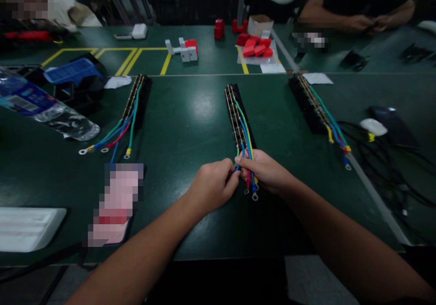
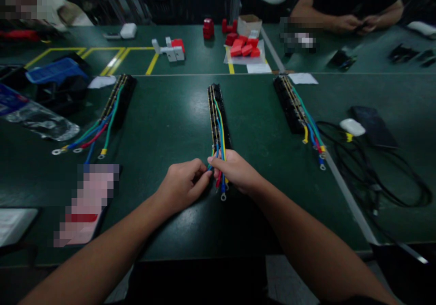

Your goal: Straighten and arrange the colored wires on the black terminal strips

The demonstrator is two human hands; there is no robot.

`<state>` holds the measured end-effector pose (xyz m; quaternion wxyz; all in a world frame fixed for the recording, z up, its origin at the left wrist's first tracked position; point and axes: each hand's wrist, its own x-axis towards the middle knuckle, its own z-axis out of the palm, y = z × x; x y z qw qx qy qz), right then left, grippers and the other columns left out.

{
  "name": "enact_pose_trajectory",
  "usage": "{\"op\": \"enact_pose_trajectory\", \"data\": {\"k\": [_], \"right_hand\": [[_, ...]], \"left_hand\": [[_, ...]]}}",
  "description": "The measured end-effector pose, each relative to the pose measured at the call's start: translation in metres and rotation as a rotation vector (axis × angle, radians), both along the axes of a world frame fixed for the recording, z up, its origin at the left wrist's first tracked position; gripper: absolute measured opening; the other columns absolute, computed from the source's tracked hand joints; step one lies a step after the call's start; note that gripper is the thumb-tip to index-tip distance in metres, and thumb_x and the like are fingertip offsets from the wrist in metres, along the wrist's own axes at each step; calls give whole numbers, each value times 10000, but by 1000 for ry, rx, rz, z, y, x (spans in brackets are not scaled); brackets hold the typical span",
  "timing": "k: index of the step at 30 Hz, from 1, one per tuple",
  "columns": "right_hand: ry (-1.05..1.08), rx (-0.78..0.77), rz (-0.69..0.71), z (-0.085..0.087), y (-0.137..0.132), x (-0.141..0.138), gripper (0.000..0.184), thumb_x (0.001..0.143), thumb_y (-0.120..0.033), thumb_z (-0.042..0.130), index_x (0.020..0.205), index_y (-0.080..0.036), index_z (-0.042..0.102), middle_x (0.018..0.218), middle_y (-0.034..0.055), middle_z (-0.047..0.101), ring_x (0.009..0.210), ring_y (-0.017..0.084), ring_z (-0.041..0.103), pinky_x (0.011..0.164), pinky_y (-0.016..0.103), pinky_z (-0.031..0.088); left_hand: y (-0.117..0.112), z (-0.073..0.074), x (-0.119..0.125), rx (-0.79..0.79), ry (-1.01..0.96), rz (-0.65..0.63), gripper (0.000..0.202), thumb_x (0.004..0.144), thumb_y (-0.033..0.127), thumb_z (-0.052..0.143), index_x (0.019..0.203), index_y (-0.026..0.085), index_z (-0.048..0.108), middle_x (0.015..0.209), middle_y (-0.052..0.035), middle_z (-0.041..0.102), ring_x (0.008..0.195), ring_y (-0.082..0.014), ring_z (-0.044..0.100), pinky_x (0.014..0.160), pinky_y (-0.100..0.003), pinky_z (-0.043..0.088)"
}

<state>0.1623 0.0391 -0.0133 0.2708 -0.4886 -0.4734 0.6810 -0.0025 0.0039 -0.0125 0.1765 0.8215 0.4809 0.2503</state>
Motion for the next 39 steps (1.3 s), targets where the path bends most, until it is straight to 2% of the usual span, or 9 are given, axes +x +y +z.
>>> {"op": "enact_pose_trajectory", "data": {"k": [5,14,27,34,39], "right_hand": [[9,-13,6,0,0,0,229,803,-337,598,686,-166,499,515,-41,508,429,67,457,425,187,359],[20,-43,-4,0,-1,0,248,831,-361,566,688,-175,488,509,-44,502,413,67,455,414,190,373],[80,-55,10,0,-2,-1,207,847,-292,552,697,-167,487,484,-25,539,418,80,516,427,183,422],[70,-42,18,1,-3,-2,203,833,-307,573,715,-176,472,493,-41,520,437,92,536,434,199,444],[60,-53,10,1,-3,0,213,831,-329,577,728,-186,458,489,-57,498,402,80,498,412,199,437]], "left_hand": [[0,-3,-1,-5,-28,29,167,852,303,508,756,171,541,610,10,573,532,-111,532,514,-231,360],[1,3,1,-30,68,-39,175,902,253,411,796,167,520,678,-12,584,589,-130,539,573,-262,382],[1,-1,0,-28,-23,21,170,858,308,495,770,168,538,612,12,564,538,-108,525,524,-228,356],[0,2,2,-50,49,-25,211,910,283,405,784,165,526,659,-3,567,576,-121,523,572,-253,370],[1,4,1,-43,52,-61,198,914,260,392,785,164,509,669,-1,568,583,-119,521,575,-254,371]]}}
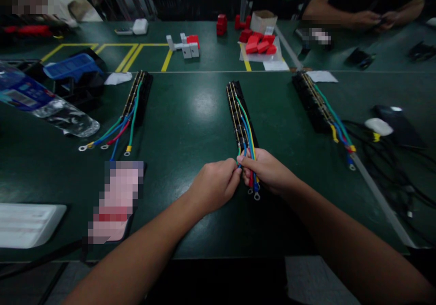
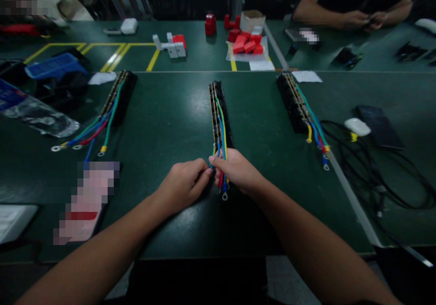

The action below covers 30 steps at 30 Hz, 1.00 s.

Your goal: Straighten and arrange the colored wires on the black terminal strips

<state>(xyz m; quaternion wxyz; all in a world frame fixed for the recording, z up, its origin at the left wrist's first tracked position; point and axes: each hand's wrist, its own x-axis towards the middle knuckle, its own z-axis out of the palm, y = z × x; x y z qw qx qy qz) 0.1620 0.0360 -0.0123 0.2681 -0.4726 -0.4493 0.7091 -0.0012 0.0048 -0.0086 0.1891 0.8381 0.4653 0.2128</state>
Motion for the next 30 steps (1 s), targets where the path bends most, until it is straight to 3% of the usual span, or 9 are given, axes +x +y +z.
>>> {"op": "enact_pose_trajectory", "data": {"k": [7,18,30], "right_hand": [[-14,-1,6,1,0,-2,213,840,-319,560,713,-188,450,476,-63,486,384,72,477,400,193,427],[-51,2,7,-1,1,-1,206,835,-317,561,707,-182,470,495,-58,501,390,72,486,395,190,432],[-58,23,6,3,0,-3,224,820,-315,573,664,-177,490,474,-42,507,382,73,484,396,185,424]], "left_hand": [[0,-4,-2,31,-11,65,176,865,305,480,760,171,527,630,10,556,551,-116,516,532,-246,356],[0,-1,-1,15,46,6,195,918,276,380,798,171,492,682,-7,568,601,-134,536,581,-263,387],[-2,-3,-2,43,44,27,207,904,313,410,812,167,524,670,-9,575,581,-128,538,560,-252,394]]}}
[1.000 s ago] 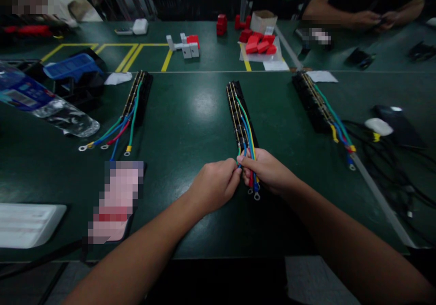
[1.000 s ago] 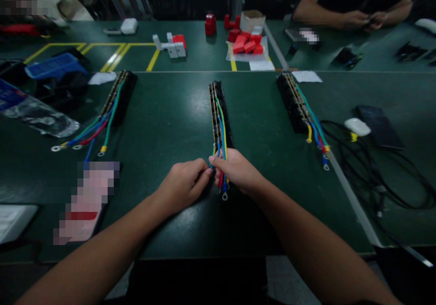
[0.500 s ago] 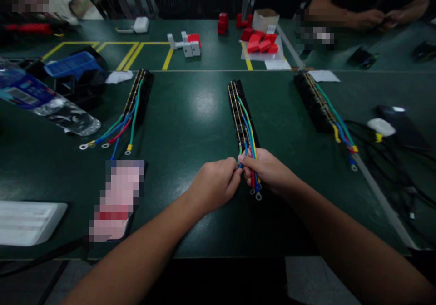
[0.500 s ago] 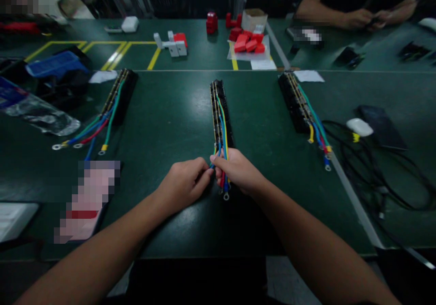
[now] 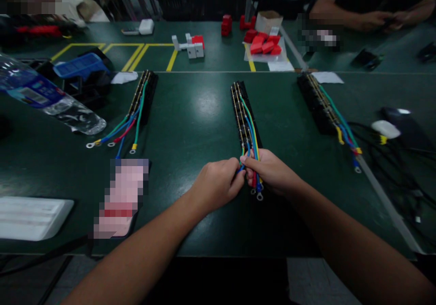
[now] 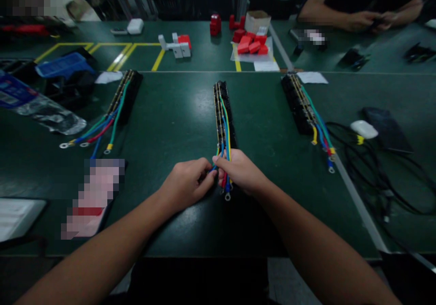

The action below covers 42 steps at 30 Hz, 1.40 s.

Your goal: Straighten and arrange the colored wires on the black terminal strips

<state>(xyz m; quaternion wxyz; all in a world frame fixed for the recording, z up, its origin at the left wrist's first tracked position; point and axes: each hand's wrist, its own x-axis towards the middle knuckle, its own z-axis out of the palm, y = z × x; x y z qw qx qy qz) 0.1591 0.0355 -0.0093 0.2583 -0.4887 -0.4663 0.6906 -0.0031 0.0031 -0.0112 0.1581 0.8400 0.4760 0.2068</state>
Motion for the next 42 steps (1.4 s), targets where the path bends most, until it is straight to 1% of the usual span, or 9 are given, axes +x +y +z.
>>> {"op": "enact_pose_trajectory", "data": {"k": [4,9,13,19,24,27,32,37,42], "right_hand": [[-12,3,-14,-1,0,1,222,814,-318,586,668,-175,502,474,-38,511,381,76,486,389,187,420],[-32,17,-7,-3,0,2,259,822,-358,580,656,-171,512,477,-25,524,388,81,495,393,192,423],[-28,20,-10,-4,0,2,270,820,-367,582,651,-168,513,478,-22,524,391,84,500,392,193,421],[-31,14,-29,0,-1,-1,261,829,-337,573,641,-170,503,462,-29,521,372,77,487,383,188,409],[-34,-5,-21,0,-1,-1,279,854,-359,532,657,-163,512,472,-17,539,392,84,518,391,186,413],[-15,-37,-37,-1,0,0,249,852,-351,530,690,-162,524,481,-17,547,400,92,534,393,192,420],[-4,-72,-49,-3,0,0,234,862,-333,508,702,-163,527,477,-17,547,382,91,520,388,197,423],[-55,-36,-41,0,0,-1,288,876,-331,493,643,-161,507,470,-14,538,387,86,524,383,190,418],[-53,-8,-34,-1,-1,0,263,864,-351,520,674,-170,503,488,-23,544,399,86,529,396,192,431]], "left_hand": [[0,1,1,-5,17,-11,208,917,286,380,817,165,516,703,-19,593,618,-136,566,593,-258,427],[1,2,2,-27,42,-17,213,925,274,362,817,160,506,712,-24,592,604,-140,560,584,-264,433],[1,2,1,-23,14,-20,202,915,278,383,807,163,510,704,-19,587,611,-137,557,591,-261,422],[1,-1,0,-8,-18,16,194,886,317,445,796,167,528,648,-3,568,556,-118,529,533,-238,377],[1,0,0,3,5,9,194,899,294,418,784,168,512,658,-6,574,565,-122,536,549,-245,384],[1,1,1,-8,29,-6,204,915,276,385,793,165,506,671,-11,580,577,-127,546,565,-250,401],[1,1,0,1,28,-11,208,915,277,383,794,165,509,660,-8,576,567,-125,540,550,-247,395],[1,-1,-1,5,-11,6,185,889,301,437,792,167,519,658,-4,575,551,-117,520,534,-245,377],[1,0,-1,11,-4,-1,191,897,295,420,789,167,511,668,-10,577,572,-121,532,553,-245,394]]}}
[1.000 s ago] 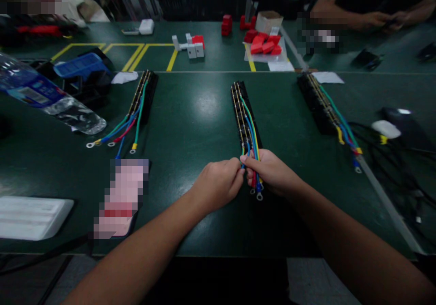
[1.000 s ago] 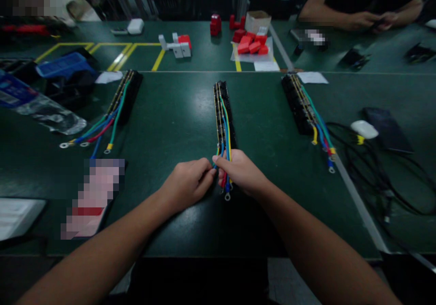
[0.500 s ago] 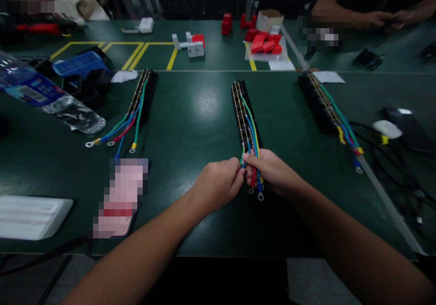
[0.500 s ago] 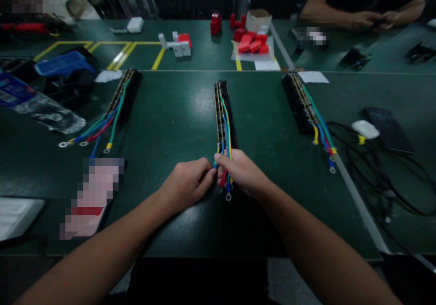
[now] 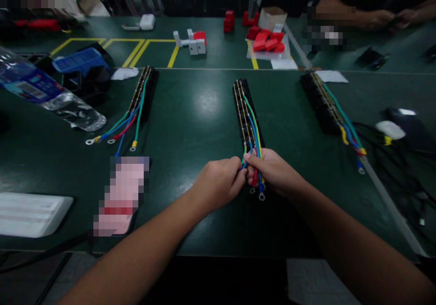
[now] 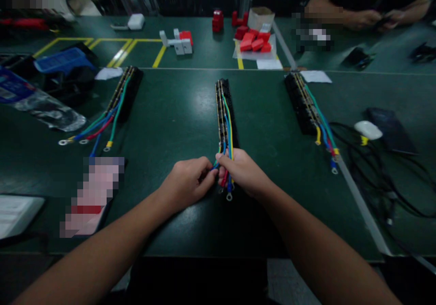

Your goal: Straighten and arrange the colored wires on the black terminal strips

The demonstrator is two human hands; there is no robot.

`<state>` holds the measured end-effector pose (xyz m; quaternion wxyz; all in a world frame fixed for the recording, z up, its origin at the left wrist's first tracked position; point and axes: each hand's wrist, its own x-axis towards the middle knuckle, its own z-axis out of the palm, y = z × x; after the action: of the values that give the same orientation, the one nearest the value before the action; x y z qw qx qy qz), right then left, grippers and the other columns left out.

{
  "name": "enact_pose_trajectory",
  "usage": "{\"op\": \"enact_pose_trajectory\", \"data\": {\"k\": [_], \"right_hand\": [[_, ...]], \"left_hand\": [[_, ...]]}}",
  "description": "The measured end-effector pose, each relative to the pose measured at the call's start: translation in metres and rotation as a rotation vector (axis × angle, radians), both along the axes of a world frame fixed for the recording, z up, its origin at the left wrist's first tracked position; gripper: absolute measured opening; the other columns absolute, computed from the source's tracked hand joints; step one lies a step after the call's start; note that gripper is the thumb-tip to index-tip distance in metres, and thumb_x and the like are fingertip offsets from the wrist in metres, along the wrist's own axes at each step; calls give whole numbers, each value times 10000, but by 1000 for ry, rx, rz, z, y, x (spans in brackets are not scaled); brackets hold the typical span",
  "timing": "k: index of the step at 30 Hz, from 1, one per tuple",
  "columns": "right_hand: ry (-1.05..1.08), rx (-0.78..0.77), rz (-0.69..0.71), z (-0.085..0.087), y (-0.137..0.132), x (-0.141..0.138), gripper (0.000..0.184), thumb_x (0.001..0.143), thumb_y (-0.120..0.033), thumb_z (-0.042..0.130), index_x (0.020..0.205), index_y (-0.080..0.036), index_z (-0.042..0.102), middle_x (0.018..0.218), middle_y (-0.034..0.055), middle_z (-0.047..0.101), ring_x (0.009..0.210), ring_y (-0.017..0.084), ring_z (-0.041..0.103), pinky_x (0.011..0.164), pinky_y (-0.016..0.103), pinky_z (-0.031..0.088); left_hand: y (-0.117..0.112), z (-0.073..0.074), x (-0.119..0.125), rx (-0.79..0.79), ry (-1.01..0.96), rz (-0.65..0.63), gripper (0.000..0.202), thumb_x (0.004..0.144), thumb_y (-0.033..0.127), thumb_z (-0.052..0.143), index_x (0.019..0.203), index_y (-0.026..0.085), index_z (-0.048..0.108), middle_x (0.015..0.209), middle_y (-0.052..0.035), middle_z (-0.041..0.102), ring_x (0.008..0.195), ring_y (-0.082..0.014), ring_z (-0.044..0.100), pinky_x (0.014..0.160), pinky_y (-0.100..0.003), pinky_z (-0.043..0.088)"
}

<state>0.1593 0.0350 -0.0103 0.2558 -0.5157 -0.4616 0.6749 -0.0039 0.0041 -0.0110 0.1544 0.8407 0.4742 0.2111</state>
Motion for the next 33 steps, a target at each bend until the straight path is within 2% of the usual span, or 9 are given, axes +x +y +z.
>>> {"op": "enact_pose_trajectory", "data": {"k": [6,15,21,27,33], "right_hand": [[-4,15,21,0,1,1,251,857,-338,532,671,-171,505,487,-27,544,407,87,532,403,189,432],[2,21,25,1,1,0,257,861,-336,528,668,-169,497,472,-31,531,394,80,513,406,185,419],[30,-9,2,0,1,1,276,863,-370,521,673,-171,496,481,-24,534,402,90,530,408,196,433],[59,-61,-18,1,1,-1,280,885,-330,475,656,-170,485,474,-26,522,391,90,525,398,197,432],[24,-35,-2,0,1,0,292,880,-325,486,634,-169,485,464,-25,523,386,87,520,394,192,422]], "left_hand": [[0,1,2,-18,49,-15,210,920,272,364,808,163,504,693,-21,588,606,-136,561,584,-256,426],[1,2,0,-17,53,-22,200,914,308,381,822,171,495,701,-18,589,607,-147,562,573,-266,419],[0,2,1,-14,72,-33,195,919,284,365,824,168,490,703,-18,586,606,-145,557,572,-264,421],[0,2,2,-33,112,-39,199,927,269,332,843,169,481,727,-21,585,619,-151,558,588,-273,427],[1,1,1,-25,114,-42,203,927,283,331,839,172,477,726,-15,581,630,-152,559,592,-269,421]]}}
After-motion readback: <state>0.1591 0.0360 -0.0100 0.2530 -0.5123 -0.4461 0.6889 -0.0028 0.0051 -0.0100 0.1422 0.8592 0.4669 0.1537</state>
